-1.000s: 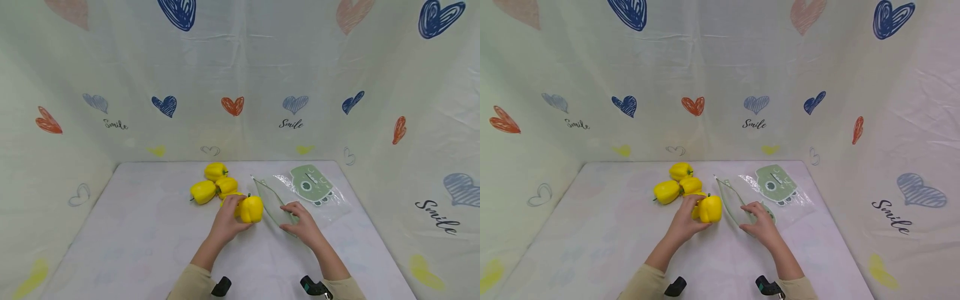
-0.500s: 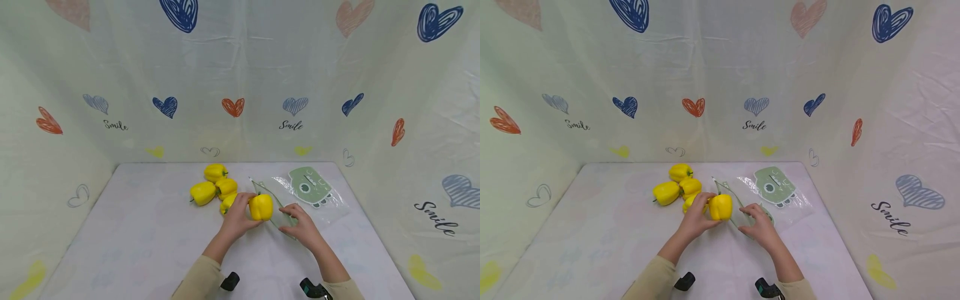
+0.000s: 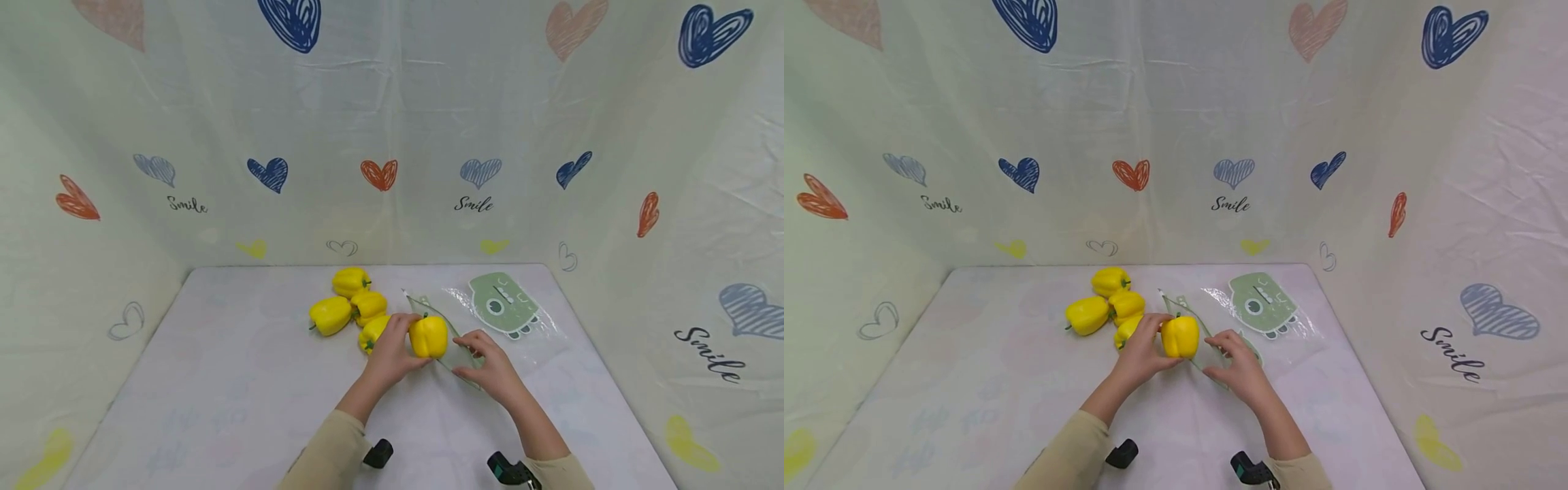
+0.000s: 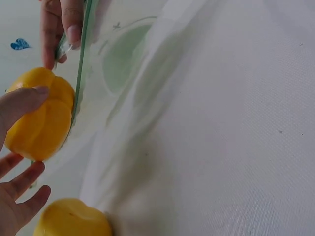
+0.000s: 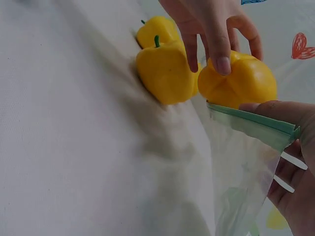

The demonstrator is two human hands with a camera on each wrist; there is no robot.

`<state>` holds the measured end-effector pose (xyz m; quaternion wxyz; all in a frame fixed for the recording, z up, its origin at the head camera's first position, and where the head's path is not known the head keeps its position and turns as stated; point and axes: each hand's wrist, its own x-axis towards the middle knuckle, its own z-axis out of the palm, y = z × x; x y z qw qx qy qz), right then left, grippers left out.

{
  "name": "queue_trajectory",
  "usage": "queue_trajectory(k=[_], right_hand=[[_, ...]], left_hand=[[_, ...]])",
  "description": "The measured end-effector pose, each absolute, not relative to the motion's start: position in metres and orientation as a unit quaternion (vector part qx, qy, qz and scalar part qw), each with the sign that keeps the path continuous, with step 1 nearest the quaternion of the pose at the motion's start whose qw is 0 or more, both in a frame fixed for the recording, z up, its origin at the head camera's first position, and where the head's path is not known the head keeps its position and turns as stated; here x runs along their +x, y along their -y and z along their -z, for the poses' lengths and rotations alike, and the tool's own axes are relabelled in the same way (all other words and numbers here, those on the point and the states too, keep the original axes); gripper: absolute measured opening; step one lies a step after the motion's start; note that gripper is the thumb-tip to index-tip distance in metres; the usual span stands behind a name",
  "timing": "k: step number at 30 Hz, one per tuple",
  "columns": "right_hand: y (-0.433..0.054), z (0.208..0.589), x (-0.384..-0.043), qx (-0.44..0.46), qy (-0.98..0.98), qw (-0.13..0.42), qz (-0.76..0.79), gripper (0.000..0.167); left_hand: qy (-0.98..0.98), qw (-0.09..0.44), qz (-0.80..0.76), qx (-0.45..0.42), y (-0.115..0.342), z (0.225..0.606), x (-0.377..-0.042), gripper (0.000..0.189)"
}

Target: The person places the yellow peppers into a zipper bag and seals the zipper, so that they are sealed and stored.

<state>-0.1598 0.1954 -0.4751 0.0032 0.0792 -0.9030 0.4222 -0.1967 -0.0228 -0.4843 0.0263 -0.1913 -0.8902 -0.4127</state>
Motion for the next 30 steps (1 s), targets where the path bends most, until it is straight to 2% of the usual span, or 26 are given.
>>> queue_trajectory(k=[12,22,30], right_hand=[[-0.195,0.475,-0.162,0.073,0.897,0.046,-0.433,0.041],[-0.194,0.477,-0.161,0.064,0.892,0.041,-0.446,0.040],[-0.197,0.477,-0.159,0.066,0.888,0.050,-0.452,0.040]], left_hand=[[0.909,0.008,0.374,-0.186,0.013,0.490,-0.201,0.077],[0.916,0.008,0.356,-0.182,0.000,0.494,-0.206,0.078],[0.920,0.031,0.333,-0.205,-0.007,0.492,-0.210,0.077]])
